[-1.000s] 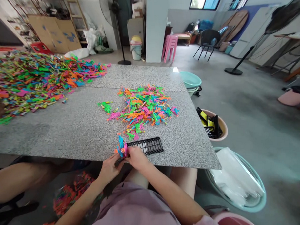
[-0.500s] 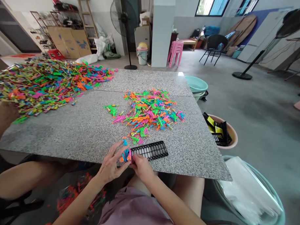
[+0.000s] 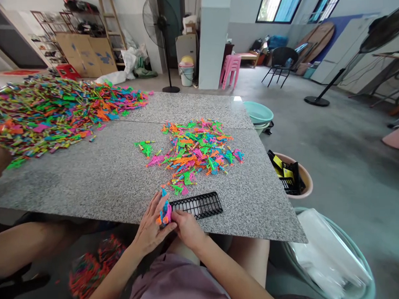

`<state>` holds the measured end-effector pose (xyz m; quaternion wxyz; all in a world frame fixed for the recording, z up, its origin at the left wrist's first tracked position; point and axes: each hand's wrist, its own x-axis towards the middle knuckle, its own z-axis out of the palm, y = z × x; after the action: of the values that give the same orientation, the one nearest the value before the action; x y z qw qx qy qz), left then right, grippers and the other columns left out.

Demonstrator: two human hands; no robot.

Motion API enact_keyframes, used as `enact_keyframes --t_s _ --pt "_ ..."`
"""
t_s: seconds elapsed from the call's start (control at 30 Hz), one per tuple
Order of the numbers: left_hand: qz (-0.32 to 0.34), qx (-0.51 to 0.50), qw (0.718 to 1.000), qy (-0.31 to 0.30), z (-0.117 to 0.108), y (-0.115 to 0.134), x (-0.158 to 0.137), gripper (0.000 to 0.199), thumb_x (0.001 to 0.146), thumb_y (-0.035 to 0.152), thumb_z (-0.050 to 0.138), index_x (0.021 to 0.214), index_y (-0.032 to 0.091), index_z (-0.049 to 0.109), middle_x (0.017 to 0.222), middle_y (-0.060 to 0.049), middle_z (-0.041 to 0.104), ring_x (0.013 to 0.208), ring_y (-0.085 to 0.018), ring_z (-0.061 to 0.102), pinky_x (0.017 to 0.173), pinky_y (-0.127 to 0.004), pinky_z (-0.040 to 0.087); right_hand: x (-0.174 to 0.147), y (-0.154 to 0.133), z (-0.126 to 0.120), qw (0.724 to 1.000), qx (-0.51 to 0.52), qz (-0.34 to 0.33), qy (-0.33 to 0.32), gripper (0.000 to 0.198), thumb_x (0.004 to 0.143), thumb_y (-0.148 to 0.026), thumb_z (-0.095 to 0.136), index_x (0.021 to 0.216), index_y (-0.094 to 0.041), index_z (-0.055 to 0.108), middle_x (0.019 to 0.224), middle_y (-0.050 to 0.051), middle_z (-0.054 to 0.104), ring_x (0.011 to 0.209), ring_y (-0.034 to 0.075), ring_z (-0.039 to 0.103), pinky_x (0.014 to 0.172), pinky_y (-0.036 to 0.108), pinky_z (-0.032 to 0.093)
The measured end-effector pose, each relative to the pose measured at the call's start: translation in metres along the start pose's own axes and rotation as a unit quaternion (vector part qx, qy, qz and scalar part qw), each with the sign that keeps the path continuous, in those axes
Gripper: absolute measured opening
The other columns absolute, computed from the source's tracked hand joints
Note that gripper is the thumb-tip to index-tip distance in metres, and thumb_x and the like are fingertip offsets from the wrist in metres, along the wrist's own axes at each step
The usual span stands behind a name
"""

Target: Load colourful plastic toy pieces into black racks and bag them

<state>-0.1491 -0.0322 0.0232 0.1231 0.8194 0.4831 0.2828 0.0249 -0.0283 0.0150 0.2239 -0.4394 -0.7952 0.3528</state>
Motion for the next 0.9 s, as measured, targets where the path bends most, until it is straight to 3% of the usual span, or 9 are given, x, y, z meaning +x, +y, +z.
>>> enact_keyframes --t_s 0.3,0.43,0.53,0.67,0.9 --pt "-0.016 0.010 1.000 0.014 0.006 -0.003 0.001 0.084 0.091 0.057 0.056 0.157 0.023 0.017 0.156 -0.018 0.034 0.145 -0.036 0.031 0.112 -0.055 0.038 0.001 0.008 0.001 0.998 0.034 -0.044 -0.005 0.022 0.082 -0.003 0.050 0.093 -0.019 0.061 0.090 0.004 0.060 0.081 0.017 0.057 0.073 0.025 0.044" --pt "-0.021 -0.006 1.000 -0.017 0.011 -0.007 -0.004 0.087 0.092 0.057 0.054 0.157 0.021 0.010 0.153 -0.020 0.040 0.142 -0.035 0.038 0.107 -0.051 0.045 -0.001 0.009 0.001 0.999 0.028 -0.034 0.002 0.014 0.082 -0.006 0.054 0.089 -0.018 0.057 0.085 0.003 0.057 0.076 0.017 0.055 0.068 0.025 0.041" --pt "-0.013 -0.033 0.998 -0.056 0.004 -0.004 -0.005 0.092 0.092 0.056 0.055 0.158 0.020 0.003 0.156 -0.020 0.035 0.144 -0.035 0.033 0.105 -0.048 0.048 -0.003 0.007 -0.001 1.000 0.021 -0.013 0.001 0.013 0.081 -0.009 0.060 0.087 -0.019 0.054 0.082 0.001 0.056 0.072 0.016 0.053 0.065 0.025 0.039" --pt "0.001 -0.040 0.995 -0.095 -0.016 0.001 -0.003 0.097 0.090 0.057 0.058 0.158 0.021 -0.001 0.159 -0.019 0.029 0.144 -0.036 0.033 0.106 -0.048 0.047 -0.004 0.003 -0.005 1.000 0.020 -0.013 -0.016 0.004 0.092 -0.016 0.057 0.092 -0.019 0.057 0.085 0.002 0.059 0.075 0.016 0.056 0.068 0.024 0.041" --pt "-0.001 0.002 0.994 -0.111 -0.029 0.002 0.001 0.108 0.084 0.059 0.063 0.158 0.021 -0.005 0.158 -0.020 0.030 0.141 -0.036 0.039 0.103 -0.047 0.048 -0.006 0.006 -0.004 0.998 -0.003 -0.051 -0.038 0.006 0.096 -0.018 0.053 0.092 -0.019 0.058 0.086 0.002 0.059 0.077 0.015 0.055 0.069 0.024 0.039"
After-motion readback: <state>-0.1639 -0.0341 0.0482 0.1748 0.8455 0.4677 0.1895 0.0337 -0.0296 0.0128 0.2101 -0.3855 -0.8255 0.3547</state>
